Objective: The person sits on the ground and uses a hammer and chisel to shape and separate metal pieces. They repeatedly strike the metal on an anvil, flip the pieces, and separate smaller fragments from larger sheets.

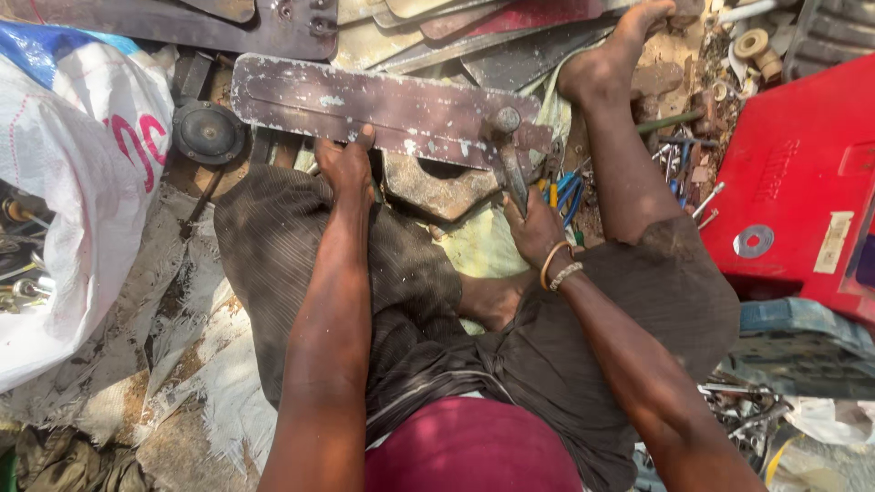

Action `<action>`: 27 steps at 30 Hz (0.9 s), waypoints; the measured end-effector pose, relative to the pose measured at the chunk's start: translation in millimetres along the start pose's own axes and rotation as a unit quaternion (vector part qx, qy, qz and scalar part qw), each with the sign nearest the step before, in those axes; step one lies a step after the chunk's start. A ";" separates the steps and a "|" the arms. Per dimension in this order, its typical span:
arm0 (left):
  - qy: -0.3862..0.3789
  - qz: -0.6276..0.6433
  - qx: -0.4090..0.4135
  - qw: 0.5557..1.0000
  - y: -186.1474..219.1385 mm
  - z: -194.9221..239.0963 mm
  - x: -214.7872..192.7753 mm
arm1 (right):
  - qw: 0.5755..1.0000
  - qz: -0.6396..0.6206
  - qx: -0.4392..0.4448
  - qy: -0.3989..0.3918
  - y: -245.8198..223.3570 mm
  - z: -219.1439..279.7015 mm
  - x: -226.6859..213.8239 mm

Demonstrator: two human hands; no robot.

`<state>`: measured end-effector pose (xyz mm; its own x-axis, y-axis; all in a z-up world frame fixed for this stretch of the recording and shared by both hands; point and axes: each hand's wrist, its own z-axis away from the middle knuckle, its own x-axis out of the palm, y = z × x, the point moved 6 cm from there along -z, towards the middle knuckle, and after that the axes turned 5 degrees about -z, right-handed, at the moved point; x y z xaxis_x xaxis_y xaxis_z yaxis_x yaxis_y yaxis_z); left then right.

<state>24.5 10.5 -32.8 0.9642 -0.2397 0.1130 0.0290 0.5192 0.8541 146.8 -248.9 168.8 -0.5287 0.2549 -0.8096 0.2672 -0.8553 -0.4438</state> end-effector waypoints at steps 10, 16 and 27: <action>0.033 -0.096 -0.070 0.992 -32.1 -30.2 3.2 | 0.785 -0.380 -0.381 0.307 -34.7 47.1 -141.9; 0.034 -0.046 -0.069 0.996 -3.7 -6.1 1.2 | 0.998 -0.058 0.011 0.032 25.0 -11.1 -4.2; 0.092 0.076 0.113 0.986 19.4 -23.3 -10.1 | 0.676 -0.671 0.243 -0.183 120.1 108.4 101.4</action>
<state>21.4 42.2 -29.3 0.9851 -0.0096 0.1717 -0.1585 0.3368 0.9281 38.0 -374.6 75.0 -0.2191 0.8960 0.3863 -0.9010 -0.0339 -0.4325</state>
